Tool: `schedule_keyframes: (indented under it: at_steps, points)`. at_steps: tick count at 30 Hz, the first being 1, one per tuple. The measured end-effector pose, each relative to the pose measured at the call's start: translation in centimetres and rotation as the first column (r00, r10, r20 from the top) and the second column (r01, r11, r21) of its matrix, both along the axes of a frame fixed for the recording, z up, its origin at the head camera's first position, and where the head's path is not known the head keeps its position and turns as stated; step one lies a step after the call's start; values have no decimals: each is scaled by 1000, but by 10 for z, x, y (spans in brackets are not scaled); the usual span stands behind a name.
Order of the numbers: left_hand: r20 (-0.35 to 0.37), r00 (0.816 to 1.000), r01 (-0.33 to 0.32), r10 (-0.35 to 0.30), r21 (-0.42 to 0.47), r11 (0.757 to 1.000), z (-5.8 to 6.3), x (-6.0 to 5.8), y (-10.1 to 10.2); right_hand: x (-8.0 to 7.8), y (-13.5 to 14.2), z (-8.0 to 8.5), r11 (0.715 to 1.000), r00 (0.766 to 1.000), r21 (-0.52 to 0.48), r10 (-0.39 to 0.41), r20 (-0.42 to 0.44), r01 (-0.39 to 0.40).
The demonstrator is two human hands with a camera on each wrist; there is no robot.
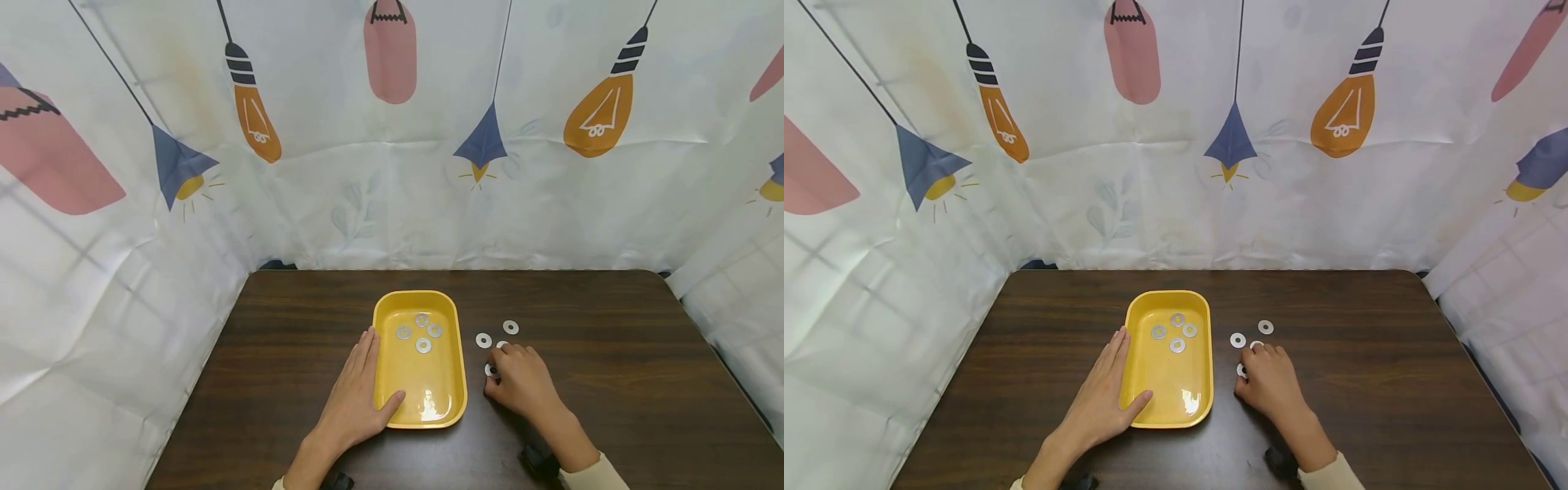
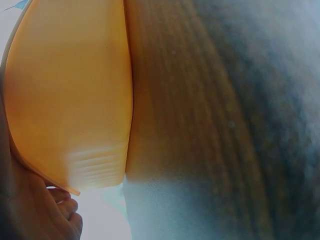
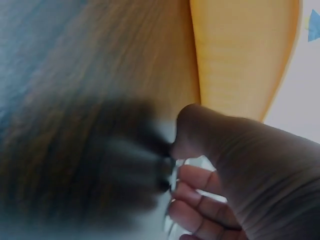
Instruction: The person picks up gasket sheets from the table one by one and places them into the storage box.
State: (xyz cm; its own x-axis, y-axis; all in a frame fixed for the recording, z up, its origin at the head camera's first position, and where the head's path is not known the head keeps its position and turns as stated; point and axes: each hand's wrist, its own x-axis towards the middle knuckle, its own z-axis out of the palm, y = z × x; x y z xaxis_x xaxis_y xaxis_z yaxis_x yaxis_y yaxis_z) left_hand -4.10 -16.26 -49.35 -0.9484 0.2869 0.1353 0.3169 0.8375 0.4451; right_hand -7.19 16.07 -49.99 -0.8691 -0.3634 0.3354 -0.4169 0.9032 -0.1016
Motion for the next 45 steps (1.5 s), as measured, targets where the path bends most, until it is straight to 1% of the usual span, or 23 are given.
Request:
schedule_keyframes:
  at_steps: [10,14,21,27,36,45]
  points:
    - [6,1000,-7,7,5,1000,0,0,-1,0,7,-6,996,999,-90,23,39,-19]
    - [8,1000,-5,5,8,1000,0,0,0,0,8,-7,994,998,-108,33,47,-27]
    - [10,1000,-4,4,6,1000,0,0,0,-1,8,-8,993,999,-110,47,8,-46]
    - [7,1000,-7,7,4,1000,1,0,0,-1,7,-7,992,999,-119,46,8,-45]
    - [-2,1000,-4,4,4,1000,0,1,0,-3,7,-1,981,997,-178,78,4,-76]
    - [-17,1000,5,-5,-1,1000,-2,1,-1,-5,6,7,977,993,-179,115,-2,-114]
